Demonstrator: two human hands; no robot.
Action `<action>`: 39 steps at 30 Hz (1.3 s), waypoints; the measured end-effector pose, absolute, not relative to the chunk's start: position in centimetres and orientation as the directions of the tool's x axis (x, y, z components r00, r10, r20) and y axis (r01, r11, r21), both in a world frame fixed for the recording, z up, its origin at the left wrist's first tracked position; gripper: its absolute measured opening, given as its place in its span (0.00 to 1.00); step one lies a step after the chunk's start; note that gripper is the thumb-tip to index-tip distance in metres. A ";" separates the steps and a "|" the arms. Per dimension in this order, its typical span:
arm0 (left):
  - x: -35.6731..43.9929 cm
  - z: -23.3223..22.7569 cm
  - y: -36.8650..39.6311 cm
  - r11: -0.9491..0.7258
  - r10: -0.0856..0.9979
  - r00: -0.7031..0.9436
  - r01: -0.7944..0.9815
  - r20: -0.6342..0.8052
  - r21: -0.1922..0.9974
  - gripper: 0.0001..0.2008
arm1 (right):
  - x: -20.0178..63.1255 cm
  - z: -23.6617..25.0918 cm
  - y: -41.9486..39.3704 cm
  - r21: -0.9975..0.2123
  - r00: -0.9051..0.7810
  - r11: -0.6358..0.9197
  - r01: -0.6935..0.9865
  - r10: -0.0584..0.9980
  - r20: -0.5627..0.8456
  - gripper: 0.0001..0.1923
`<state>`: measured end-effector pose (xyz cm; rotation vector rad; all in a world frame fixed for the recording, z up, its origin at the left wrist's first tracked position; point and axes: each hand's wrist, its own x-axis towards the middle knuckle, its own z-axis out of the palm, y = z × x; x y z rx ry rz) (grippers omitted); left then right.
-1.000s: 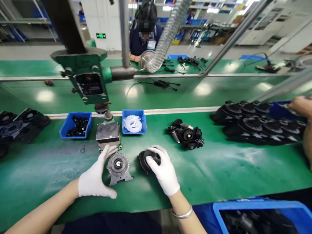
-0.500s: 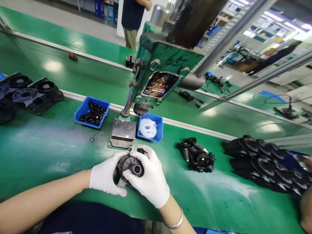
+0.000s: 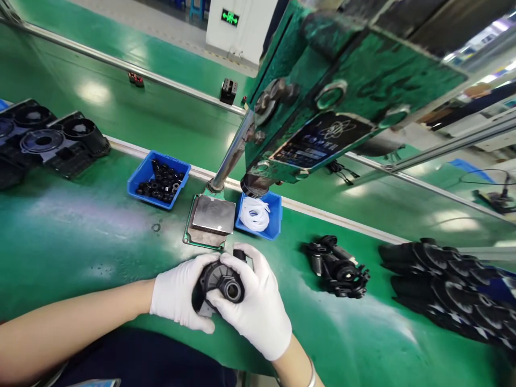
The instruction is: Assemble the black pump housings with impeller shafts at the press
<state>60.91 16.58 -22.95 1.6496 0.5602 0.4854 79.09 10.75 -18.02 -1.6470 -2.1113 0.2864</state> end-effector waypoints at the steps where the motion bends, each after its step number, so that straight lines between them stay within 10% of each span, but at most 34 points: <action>1: 60.9 -23.0 16.6 -0.119 0.609 0.793 0.090 0.002 0.989 0.47 | 79.1 -18.0 10.7 -0.425 -0.193 0.269 0.865 0.958 0.214 0.24; 16: 61.0 -25.0 15.7 -0.204 0.614 0.781 0.019 0.113 0.979 0.62 | 79.2 -19.7 10.2 -0.464 -0.186 0.283 0.839 0.952 0.245 0.25; 32: 62.3 -24.9 13.5 -0.586 0.651 0.593 -0.004 0.474 0.811 0.44 | 78.5 -20.4 10.1 -0.586 -0.075 0.178 0.790 0.978 0.196 0.40; 39: 59.2 -17.6 16.6 -0.666 0.642 0.561 0.071 0.522 0.742 0.43 | 85.0 -9.1 11.6 -0.518 -0.115 0.368 0.772 0.883 0.456 0.29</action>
